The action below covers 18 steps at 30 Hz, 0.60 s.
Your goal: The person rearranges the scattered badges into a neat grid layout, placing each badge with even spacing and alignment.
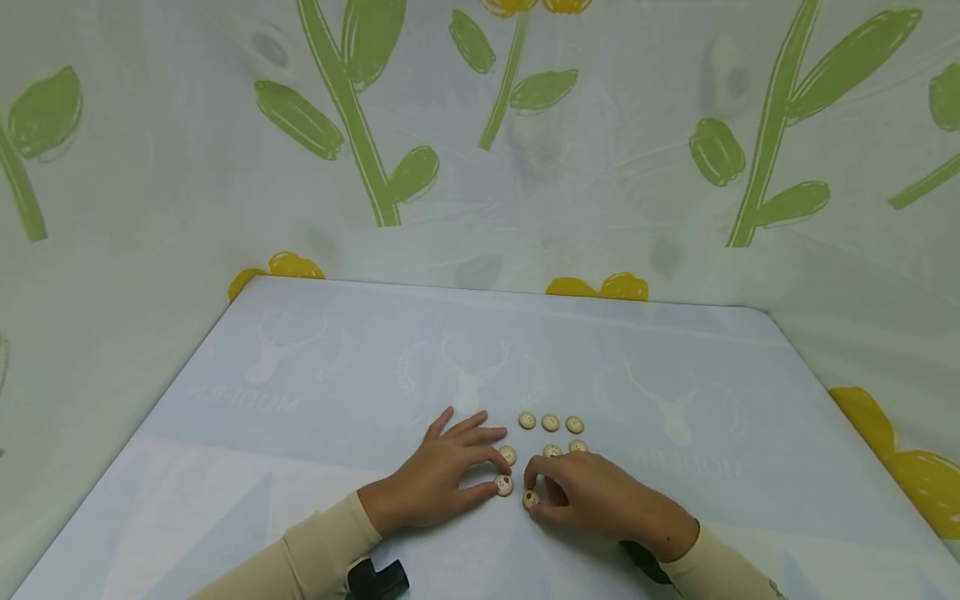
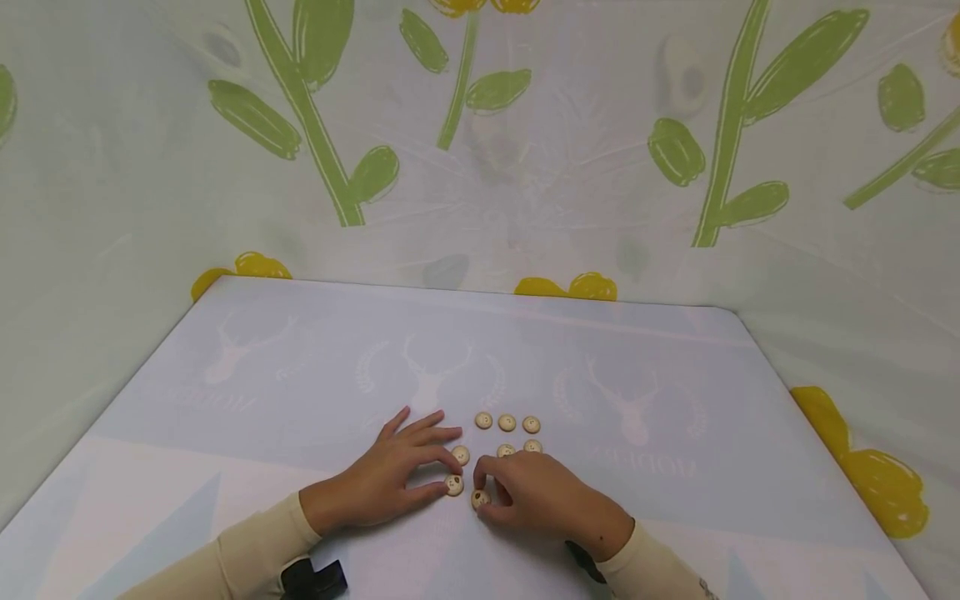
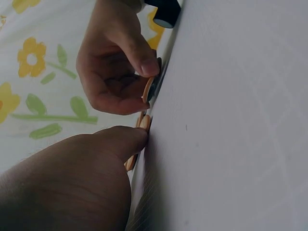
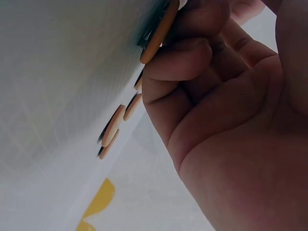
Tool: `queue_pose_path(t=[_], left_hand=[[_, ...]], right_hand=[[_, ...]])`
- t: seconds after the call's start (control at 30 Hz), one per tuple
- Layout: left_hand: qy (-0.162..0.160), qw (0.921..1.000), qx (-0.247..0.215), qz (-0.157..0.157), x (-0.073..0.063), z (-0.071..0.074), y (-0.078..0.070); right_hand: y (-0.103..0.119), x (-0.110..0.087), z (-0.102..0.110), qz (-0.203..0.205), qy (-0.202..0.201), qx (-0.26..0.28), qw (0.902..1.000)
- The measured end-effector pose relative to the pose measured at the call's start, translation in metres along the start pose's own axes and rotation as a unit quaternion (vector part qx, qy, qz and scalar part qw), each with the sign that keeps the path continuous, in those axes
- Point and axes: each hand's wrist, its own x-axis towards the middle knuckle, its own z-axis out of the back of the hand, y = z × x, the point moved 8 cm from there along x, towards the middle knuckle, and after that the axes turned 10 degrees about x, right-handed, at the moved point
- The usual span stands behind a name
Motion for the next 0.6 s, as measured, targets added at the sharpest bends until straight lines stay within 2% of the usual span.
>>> queue_pose_path(t=[0.17,0.33,0.5,0.6], left_hand=[[-0.002,1.0000,-0.002,-0.001,-0.001,0.001,0.000],[-0.008,0.9999,-0.005,-0.007,0.000,0.003,-0.001],[-0.002,0.9999,-0.014,-0.004,0.000,0.001,0.000],[-0.009,0.9998,-0.013,-0.010,0.000,0.002,-0.001]], right_hand=[[0.001,0.000,0.002,0.002,0.000,0.003,1.0000],[0.001,-0.001,0.011,0.005,-0.018,-0.006,0.9998],[-0.003,-0.002,0.018,-0.009,-0.025,-0.013,0.9996],[-0.005,-0.002,0.023,-0.017,-0.032,-0.010,0.9993]])
